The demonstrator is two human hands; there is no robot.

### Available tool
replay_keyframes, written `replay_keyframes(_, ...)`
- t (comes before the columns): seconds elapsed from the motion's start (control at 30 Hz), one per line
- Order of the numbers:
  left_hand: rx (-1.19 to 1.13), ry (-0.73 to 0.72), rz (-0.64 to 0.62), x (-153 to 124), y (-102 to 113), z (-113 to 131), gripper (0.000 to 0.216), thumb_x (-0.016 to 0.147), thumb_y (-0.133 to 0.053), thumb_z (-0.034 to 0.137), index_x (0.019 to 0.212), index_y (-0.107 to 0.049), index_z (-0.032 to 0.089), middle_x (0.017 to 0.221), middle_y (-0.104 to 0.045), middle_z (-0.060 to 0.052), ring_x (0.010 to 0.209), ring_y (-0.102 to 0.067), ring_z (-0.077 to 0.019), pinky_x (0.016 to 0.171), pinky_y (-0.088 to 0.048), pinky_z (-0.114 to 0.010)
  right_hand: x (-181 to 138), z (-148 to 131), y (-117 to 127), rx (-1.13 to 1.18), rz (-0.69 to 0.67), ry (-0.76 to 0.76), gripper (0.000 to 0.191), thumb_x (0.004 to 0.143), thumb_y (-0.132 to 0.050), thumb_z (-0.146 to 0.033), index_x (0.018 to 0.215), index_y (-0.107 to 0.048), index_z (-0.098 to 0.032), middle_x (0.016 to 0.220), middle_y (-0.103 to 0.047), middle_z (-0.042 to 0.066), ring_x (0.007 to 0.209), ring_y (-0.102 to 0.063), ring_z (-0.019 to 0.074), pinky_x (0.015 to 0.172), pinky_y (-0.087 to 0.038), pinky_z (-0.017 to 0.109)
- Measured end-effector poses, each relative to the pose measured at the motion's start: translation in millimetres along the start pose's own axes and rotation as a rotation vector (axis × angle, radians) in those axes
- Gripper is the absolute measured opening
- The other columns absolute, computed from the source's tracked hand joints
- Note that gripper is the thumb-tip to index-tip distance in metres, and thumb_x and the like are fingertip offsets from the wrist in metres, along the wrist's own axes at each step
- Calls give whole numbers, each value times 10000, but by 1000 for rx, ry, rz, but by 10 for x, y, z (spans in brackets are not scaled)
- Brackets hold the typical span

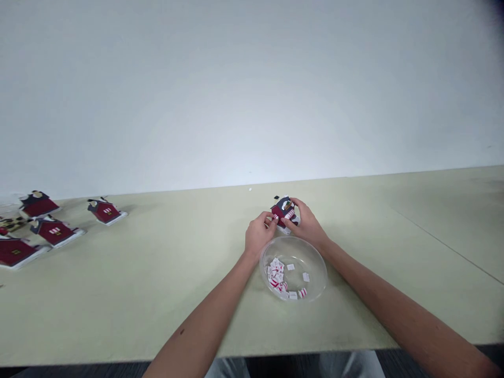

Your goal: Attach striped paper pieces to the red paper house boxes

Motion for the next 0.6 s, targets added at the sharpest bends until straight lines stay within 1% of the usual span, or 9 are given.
replay_keyframes(0.3,-6,-4,3,19,-13,-38,224,900,-563,387,1031,-680,248,746,-682,-3,681,-613,-148,654,-433,-238,-1,34,-9,9,-5,-13,641,856,-645,-396,1426,-407,-222,1404,-534,134,1298,-502,312,1093,-410,517)
replay_keyframes(0.6,-12,-8,0,10,-10,-18,216,900,-559,390,1020,-671,249,729,-670,3,659,-599,-143,633,-420,-236,-2,35,-8,17,-8,-12,641,849,-653,-390,1419,-412,-222,1406,-535,131,1298,-505,307,1097,-409,503)
Point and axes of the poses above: each hand's wrist, its own x-axis towards the middle knuckle, its own y-axis out of the back of the hand, z = x × y, the point moved 10 cm from there along x, towards the middle knuckle
